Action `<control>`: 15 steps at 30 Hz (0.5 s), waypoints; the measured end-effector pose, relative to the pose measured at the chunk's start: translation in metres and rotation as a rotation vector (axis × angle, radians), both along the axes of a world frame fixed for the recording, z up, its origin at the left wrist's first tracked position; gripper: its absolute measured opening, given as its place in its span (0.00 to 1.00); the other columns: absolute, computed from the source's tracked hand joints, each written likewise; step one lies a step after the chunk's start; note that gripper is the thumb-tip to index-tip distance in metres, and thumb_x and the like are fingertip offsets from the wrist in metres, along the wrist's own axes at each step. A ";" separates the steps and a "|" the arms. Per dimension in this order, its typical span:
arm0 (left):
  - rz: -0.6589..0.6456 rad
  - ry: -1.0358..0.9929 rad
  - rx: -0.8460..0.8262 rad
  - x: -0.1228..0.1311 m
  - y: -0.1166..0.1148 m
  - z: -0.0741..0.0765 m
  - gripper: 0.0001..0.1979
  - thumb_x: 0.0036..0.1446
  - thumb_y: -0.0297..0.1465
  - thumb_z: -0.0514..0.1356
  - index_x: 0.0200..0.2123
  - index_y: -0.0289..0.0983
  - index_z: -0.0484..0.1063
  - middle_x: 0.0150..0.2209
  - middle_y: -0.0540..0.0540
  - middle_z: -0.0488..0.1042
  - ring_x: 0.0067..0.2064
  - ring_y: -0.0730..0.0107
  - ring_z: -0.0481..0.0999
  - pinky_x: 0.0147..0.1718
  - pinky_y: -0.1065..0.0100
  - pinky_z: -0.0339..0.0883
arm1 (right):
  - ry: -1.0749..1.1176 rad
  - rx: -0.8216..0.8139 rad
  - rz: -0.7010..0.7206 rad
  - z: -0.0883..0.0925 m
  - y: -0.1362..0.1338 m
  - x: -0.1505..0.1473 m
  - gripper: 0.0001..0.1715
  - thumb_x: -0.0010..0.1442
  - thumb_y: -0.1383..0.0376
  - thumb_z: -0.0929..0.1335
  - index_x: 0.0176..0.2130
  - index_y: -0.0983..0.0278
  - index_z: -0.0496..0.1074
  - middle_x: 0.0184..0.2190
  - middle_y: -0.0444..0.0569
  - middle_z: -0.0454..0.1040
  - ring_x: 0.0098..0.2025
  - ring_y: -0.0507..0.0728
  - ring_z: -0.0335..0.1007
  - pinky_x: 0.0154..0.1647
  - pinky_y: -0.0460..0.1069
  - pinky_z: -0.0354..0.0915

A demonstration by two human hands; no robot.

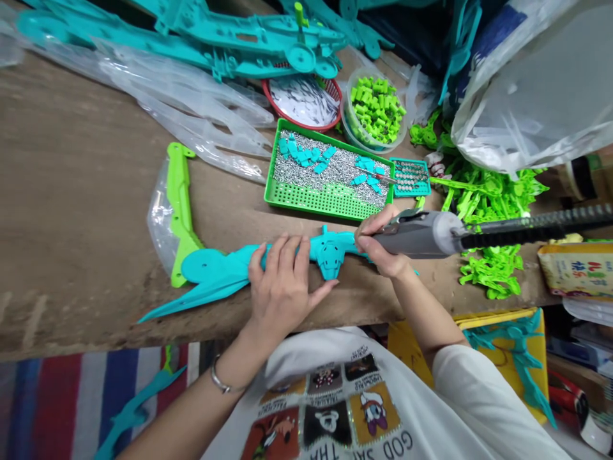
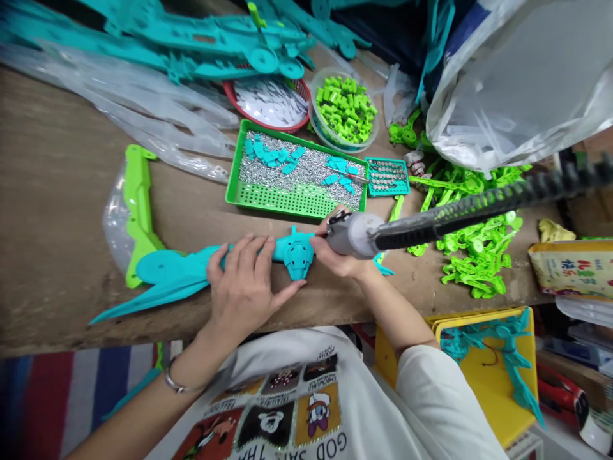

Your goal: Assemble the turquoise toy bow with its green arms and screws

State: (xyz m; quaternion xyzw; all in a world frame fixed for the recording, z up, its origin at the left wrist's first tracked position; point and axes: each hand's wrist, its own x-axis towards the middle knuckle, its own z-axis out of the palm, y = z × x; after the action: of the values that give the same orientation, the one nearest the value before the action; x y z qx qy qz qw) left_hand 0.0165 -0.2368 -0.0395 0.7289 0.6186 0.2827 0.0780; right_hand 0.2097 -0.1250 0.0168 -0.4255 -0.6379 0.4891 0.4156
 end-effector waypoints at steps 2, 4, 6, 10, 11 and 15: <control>0.002 0.004 -0.004 0.001 0.000 0.000 0.45 0.61 0.53 0.63 0.70 0.29 0.59 0.62 0.25 0.71 0.66 0.34 0.67 0.67 0.40 0.48 | -0.017 -0.013 0.098 0.003 0.006 -0.001 0.16 0.52 0.58 0.77 0.32 0.58 0.68 0.25 0.41 0.69 0.27 0.53 0.69 0.28 0.52 0.70; 0.011 0.008 -0.008 0.002 0.000 0.001 0.45 0.61 0.53 0.63 0.70 0.29 0.59 0.62 0.25 0.71 0.66 0.34 0.67 0.67 0.40 0.48 | -0.010 -0.020 0.232 0.011 0.014 -0.004 0.14 0.53 0.59 0.76 0.33 0.59 0.69 0.24 0.41 0.70 0.25 0.52 0.68 0.26 0.50 0.68; 0.021 0.007 -0.009 0.003 0.000 0.001 0.45 0.61 0.53 0.63 0.69 0.28 0.60 0.62 0.25 0.71 0.66 0.35 0.68 0.67 0.40 0.48 | 0.046 -0.009 0.320 0.020 0.022 -0.012 0.13 0.55 0.59 0.76 0.36 0.59 0.71 0.23 0.40 0.71 0.23 0.51 0.67 0.24 0.49 0.66; 0.023 0.014 0.019 0.004 0.000 -0.001 0.45 0.61 0.53 0.63 0.68 0.27 0.61 0.61 0.24 0.72 0.65 0.35 0.69 0.66 0.40 0.49 | 0.263 0.105 0.165 0.027 0.037 -0.044 0.17 0.59 0.54 0.74 0.44 0.55 0.69 0.21 0.36 0.68 0.20 0.52 0.66 0.24 0.51 0.67; 0.023 0.016 0.025 0.004 0.000 -0.002 0.45 0.61 0.53 0.63 0.68 0.26 0.61 0.62 0.24 0.72 0.65 0.35 0.69 0.66 0.40 0.49 | 0.300 0.139 0.105 0.025 0.041 -0.054 0.18 0.60 0.53 0.74 0.45 0.54 0.68 0.21 0.36 0.68 0.20 0.52 0.65 0.24 0.51 0.67; 0.019 0.033 0.036 0.003 -0.001 -0.006 0.44 0.62 0.53 0.62 0.69 0.27 0.61 0.64 0.24 0.70 0.65 0.37 0.69 0.67 0.42 0.48 | 0.392 0.179 -0.004 0.005 0.053 -0.090 0.18 0.60 0.54 0.75 0.44 0.56 0.68 0.20 0.36 0.69 0.19 0.52 0.65 0.23 0.50 0.64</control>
State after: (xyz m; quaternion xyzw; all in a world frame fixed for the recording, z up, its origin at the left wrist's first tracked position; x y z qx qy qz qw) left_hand 0.0193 -0.2383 -0.0451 0.7289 0.6215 0.2824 0.0518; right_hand 0.1194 -0.0719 0.0213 -0.2851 -0.5848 0.5031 0.5689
